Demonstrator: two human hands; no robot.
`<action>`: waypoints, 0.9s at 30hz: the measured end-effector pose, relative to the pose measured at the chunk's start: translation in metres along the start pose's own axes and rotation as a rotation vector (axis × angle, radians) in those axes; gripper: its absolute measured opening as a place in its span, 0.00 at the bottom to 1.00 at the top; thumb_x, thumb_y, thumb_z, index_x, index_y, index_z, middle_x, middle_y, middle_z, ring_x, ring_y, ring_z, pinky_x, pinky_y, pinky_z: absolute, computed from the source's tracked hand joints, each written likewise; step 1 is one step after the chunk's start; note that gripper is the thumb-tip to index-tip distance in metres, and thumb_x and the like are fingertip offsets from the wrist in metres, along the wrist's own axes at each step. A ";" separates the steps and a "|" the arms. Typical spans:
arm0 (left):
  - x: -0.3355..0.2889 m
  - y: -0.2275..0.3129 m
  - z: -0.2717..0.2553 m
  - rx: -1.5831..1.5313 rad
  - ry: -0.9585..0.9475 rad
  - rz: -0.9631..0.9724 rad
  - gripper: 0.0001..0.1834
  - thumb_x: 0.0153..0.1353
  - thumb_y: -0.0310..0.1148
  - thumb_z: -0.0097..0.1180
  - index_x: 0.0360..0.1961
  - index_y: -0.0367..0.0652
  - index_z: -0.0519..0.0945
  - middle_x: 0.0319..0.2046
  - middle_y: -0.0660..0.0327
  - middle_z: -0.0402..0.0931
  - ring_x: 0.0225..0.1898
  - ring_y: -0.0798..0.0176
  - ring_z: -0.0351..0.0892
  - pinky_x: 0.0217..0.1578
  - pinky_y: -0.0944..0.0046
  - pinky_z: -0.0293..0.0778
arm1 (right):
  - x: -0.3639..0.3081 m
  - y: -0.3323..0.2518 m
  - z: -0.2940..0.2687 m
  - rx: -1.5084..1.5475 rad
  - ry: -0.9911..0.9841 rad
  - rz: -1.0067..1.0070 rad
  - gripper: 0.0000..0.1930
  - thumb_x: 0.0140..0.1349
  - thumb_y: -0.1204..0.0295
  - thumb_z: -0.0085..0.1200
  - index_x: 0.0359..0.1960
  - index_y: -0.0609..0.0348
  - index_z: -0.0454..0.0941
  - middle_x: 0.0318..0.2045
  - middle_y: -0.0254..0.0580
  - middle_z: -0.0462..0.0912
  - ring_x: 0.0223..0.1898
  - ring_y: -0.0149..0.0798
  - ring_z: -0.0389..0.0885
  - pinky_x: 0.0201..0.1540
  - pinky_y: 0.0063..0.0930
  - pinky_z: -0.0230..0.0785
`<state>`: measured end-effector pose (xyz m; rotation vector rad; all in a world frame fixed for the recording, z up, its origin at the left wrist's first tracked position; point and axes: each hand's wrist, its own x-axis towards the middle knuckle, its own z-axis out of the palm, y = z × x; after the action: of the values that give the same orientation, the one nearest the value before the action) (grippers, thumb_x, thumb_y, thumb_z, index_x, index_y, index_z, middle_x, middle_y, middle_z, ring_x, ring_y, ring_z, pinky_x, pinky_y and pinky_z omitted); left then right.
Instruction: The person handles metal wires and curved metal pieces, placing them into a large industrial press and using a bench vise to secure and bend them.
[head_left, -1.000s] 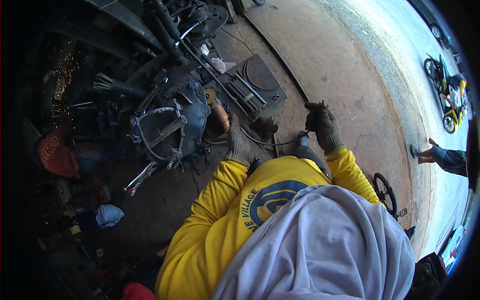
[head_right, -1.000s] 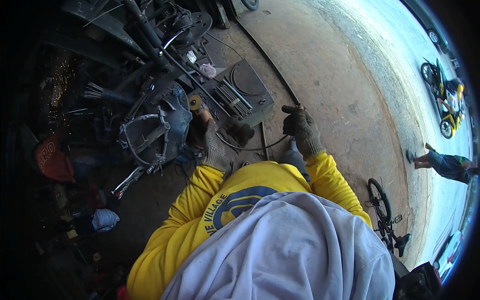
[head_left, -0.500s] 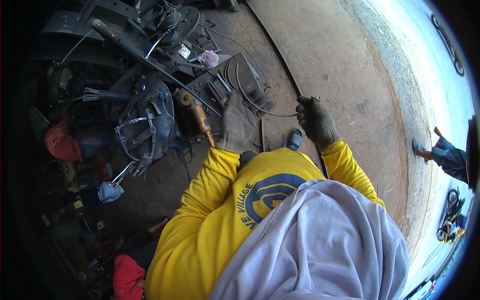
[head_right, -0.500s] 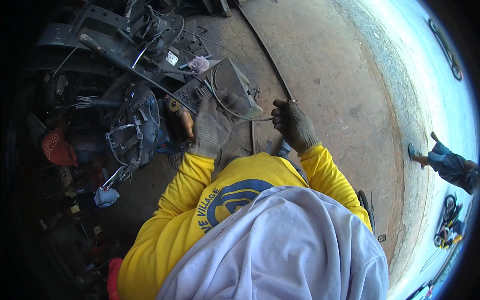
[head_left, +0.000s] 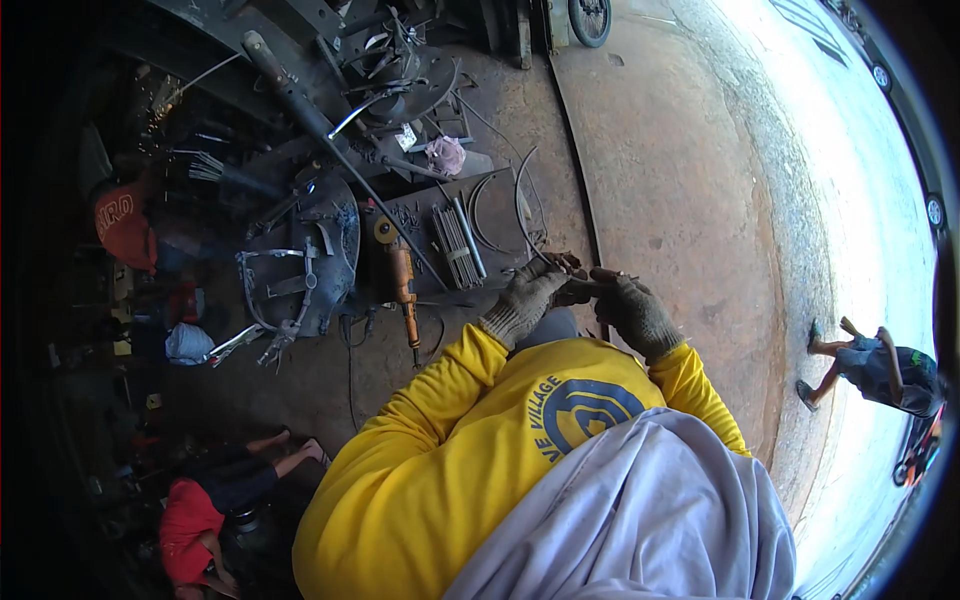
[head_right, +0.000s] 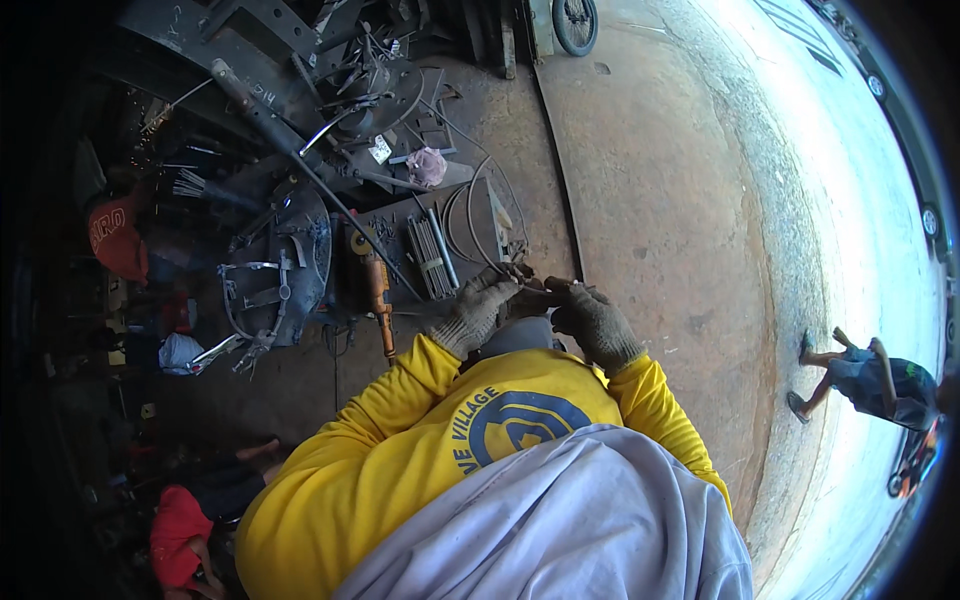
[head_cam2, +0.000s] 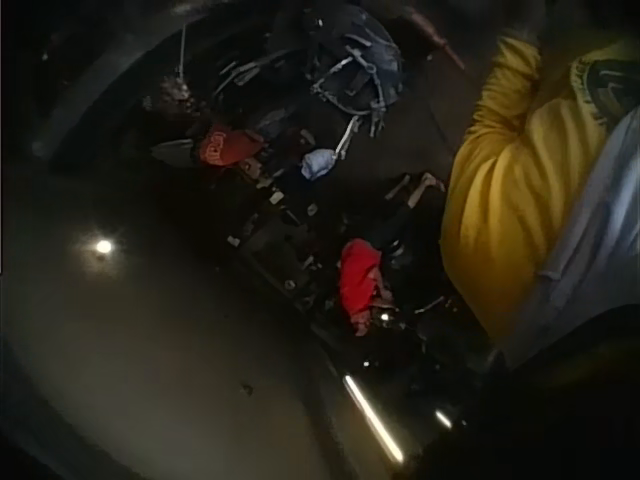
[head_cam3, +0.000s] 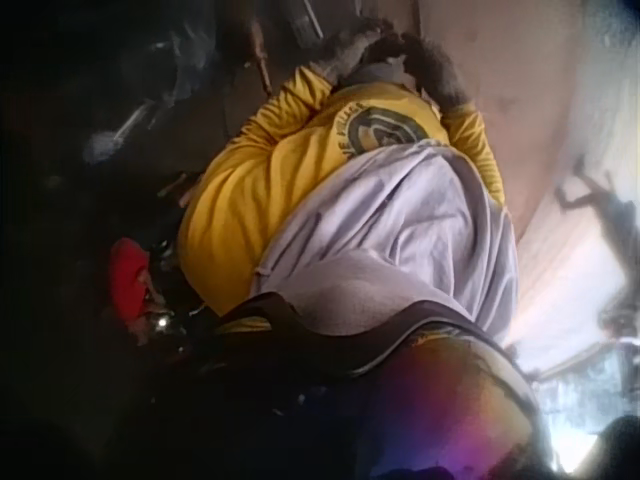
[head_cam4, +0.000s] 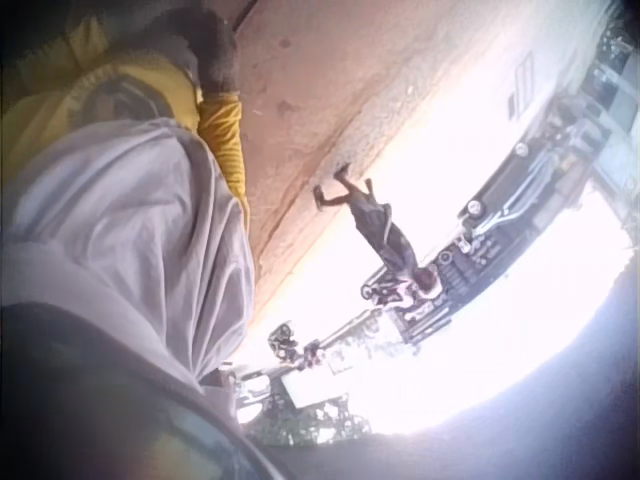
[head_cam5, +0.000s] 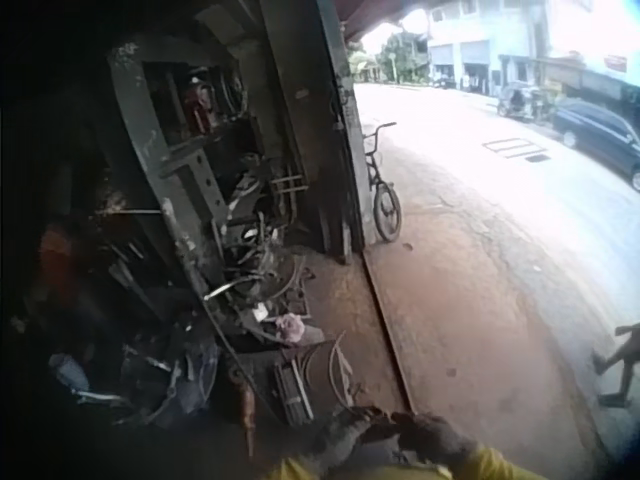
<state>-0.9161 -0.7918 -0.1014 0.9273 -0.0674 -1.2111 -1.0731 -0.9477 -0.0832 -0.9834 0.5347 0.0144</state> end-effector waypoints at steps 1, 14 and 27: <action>0.009 0.004 -0.001 -0.015 0.003 0.004 0.12 0.72 0.27 0.45 0.53 0.40 0.75 0.45 0.51 0.81 0.49 0.49 0.83 0.53 0.45 0.81 | 0.008 -0.013 0.000 -0.061 -0.032 0.031 0.25 0.78 0.56 0.38 0.63 0.63 0.73 0.41 0.36 0.81 0.37 0.29 0.77 0.45 0.25 0.73; 0.129 0.122 -0.027 0.126 0.128 0.214 0.11 0.72 0.26 0.44 0.52 0.39 0.75 0.41 0.53 0.82 0.43 0.50 0.86 0.47 0.49 0.85 | 0.173 -0.138 -0.009 -0.376 -0.196 0.228 0.19 0.72 0.64 0.51 0.59 0.61 0.76 0.36 0.37 0.83 0.33 0.28 0.78 0.39 0.24 0.74; 0.212 0.157 -0.013 0.229 0.367 0.401 0.12 0.72 0.29 0.46 0.52 0.39 0.77 0.41 0.60 0.82 0.43 0.64 0.84 0.47 0.63 0.80 | 0.308 -0.210 -0.051 -0.810 -0.499 0.106 0.14 0.69 0.66 0.55 0.47 0.64 0.81 0.30 0.37 0.83 0.31 0.29 0.80 0.36 0.28 0.75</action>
<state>-0.7049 -0.9510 -0.0976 1.2557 -0.0946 -0.6590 -0.7738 -1.1761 -0.0742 -1.6704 0.0976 0.5951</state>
